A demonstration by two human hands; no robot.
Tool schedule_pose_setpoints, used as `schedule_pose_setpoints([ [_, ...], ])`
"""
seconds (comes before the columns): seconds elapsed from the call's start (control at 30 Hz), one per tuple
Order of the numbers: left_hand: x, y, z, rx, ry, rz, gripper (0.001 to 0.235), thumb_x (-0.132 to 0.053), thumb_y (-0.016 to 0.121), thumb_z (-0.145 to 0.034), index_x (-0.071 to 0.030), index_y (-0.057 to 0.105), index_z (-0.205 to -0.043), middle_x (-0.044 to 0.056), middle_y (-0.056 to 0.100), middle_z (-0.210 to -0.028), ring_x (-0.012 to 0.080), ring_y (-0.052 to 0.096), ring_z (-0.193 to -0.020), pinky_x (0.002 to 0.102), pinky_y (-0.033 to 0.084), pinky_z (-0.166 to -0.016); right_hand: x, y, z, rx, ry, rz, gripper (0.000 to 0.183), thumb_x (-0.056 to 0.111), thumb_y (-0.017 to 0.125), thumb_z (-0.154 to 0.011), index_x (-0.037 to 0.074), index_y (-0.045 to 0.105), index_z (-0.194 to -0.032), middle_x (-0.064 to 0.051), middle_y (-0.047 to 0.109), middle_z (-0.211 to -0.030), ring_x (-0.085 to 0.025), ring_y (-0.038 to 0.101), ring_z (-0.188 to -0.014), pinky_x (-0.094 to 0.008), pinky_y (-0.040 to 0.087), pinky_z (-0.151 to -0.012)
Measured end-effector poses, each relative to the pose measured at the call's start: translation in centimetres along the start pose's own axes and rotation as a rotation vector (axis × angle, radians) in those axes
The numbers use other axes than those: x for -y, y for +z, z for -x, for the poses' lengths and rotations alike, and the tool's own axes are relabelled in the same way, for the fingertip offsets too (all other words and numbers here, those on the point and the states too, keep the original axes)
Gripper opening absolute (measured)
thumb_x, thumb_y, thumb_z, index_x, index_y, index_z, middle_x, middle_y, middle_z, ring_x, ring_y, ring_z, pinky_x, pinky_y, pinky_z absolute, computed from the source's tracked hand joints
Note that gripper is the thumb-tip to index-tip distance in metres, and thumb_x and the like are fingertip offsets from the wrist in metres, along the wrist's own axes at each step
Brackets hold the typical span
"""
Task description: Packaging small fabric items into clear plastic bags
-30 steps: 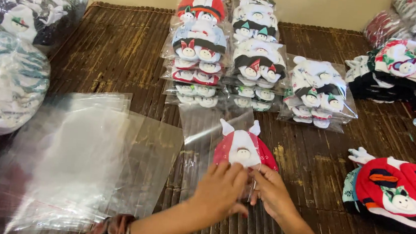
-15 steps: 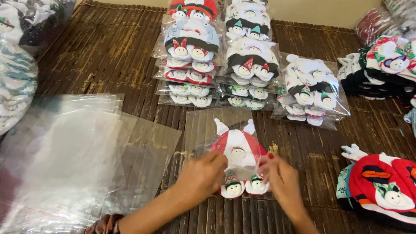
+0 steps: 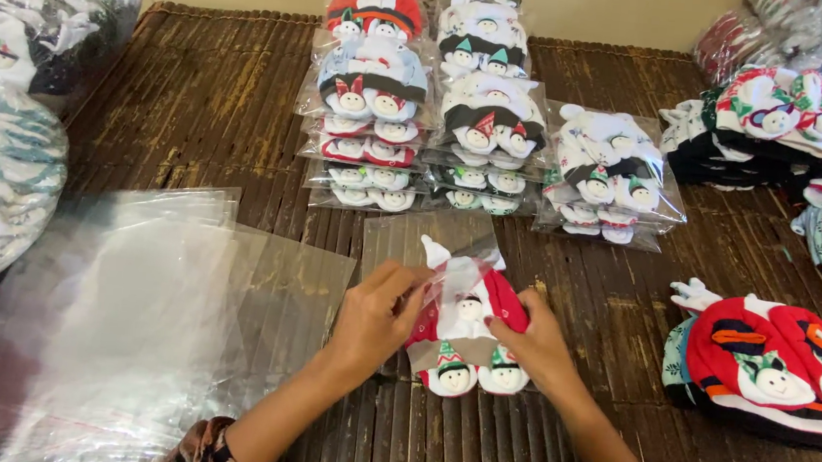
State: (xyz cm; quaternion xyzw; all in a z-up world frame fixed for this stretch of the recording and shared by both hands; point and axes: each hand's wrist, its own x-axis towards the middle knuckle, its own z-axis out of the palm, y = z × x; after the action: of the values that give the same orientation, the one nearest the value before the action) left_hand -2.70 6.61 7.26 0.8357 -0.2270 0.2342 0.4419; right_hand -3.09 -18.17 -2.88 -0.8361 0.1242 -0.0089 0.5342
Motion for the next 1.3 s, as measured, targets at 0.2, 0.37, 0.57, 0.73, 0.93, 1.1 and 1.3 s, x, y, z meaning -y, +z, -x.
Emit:
schedule_pose_setpoints([
  [0.2,2.4,4.5,1.2,0.137,0.079,-0.042,0.008,-0.011,0.073,-0.089,-0.014,0.075,-0.095,0.007,0.067,-0.081,0.0335,0.072,-0.070,0.039,0.060,-0.057,0.6,-8.3,2.4,0.020,-0.079,-0.041,0.047,0.015,0.084,-0.069,-0.004,0.069,-0.110,-0.019,0.059,-0.086,-0.030,0.056,-0.076,-0.037,0.041,-0.065],
  [0.37,1.0,7.6,1.1,0.506,0.299,-0.089,0.027,0.016,0.064,-0.087,0.003,0.075,-0.109,0.017,0.072,-0.081,0.0144,0.060,-0.048,0.019,0.057,-0.035,2.2,-14.5,7.2,0.001,0.008,0.115,0.037,0.003,0.081,-0.075,-0.003,0.063,-0.107,-0.016,0.070,-0.071,-0.021,0.051,-0.045,-0.032,0.037,-0.043],
  [0.57,0.3,10.0,1.8,1.004,-0.145,-0.258,0.029,-0.013,0.048,-0.114,-0.002,0.065,-0.093,0.010,0.061,-0.071,0.0147,0.054,-0.047,0.022,0.053,-0.040,0.4,-16.9,10.5,-0.043,-0.185,-0.104,0.046,-0.017,0.081,-0.065,0.002,0.056,-0.099,-0.009,0.064,-0.073,-0.014,0.052,-0.046,-0.028,0.042,-0.042],
  [0.73,10.5,15.0,5.0,0.801,-0.377,0.343,0.017,-0.016,0.071,-0.089,-0.003,0.067,-0.100,0.014,0.071,-0.098,0.0207,0.067,-0.083,0.030,0.064,-0.076,-1.5,-12.1,7.3,0.126,-0.364,-0.349,0.055,-0.014,0.075,-0.063,0.010,0.050,-0.106,-0.008,0.060,-0.086,-0.017,0.060,-0.064,-0.031,0.057,-0.053],
  [0.93,20.4,23.1,6.6,0.552,-0.510,0.846,0.015,0.001,0.068,-0.084,0.005,0.077,-0.096,0.001,0.068,-0.075,0.0099,0.057,-0.065,0.026,0.048,-0.058,-4.5,-4.7,3.8,0.219,-0.200,-0.137,0.033,-0.004,0.074,-0.081,0.002,0.056,-0.108,-0.012,0.070,-0.093,-0.017,0.064,-0.069,-0.028,0.054,-0.059],
  [1.1,15.1,18.3,5.2,0.610,-0.269,0.662,0.014,-0.003,0.066,-0.091,0.003,0.076,-0.098,-0.001,0.065,-0.074,0.0077,0.052,-0.063,0.026,0.045,-0.055,-0.2,-4.9,5.7,0.064,-0.125,0.395,0.063,0.033,0.085,-0.077,0.012,0.051,-0.125,-0.007,0.074,-0.108,-0.023,0.077,-0.090,-0.040,0.059,-0.079],
  [1.3,12.5,15.5,4.0,0.597,-0.238,0.680,0.015,-0.010,0.064,-0.097,0.002,0.072,-0.100,0.001,0.066,-0.083,0.0102,0.055,-0.072,0.027,0.047,-0.063,0.7,-1.3,6.8,-0.075,-0.844,0.579,0.034,0.035,0.065,-0.093,0.009,0.064,-0.115,-0.014,0.053,-0.141,-0.031,0.045,-0.135,-0.048,0.037,-0.115],
])
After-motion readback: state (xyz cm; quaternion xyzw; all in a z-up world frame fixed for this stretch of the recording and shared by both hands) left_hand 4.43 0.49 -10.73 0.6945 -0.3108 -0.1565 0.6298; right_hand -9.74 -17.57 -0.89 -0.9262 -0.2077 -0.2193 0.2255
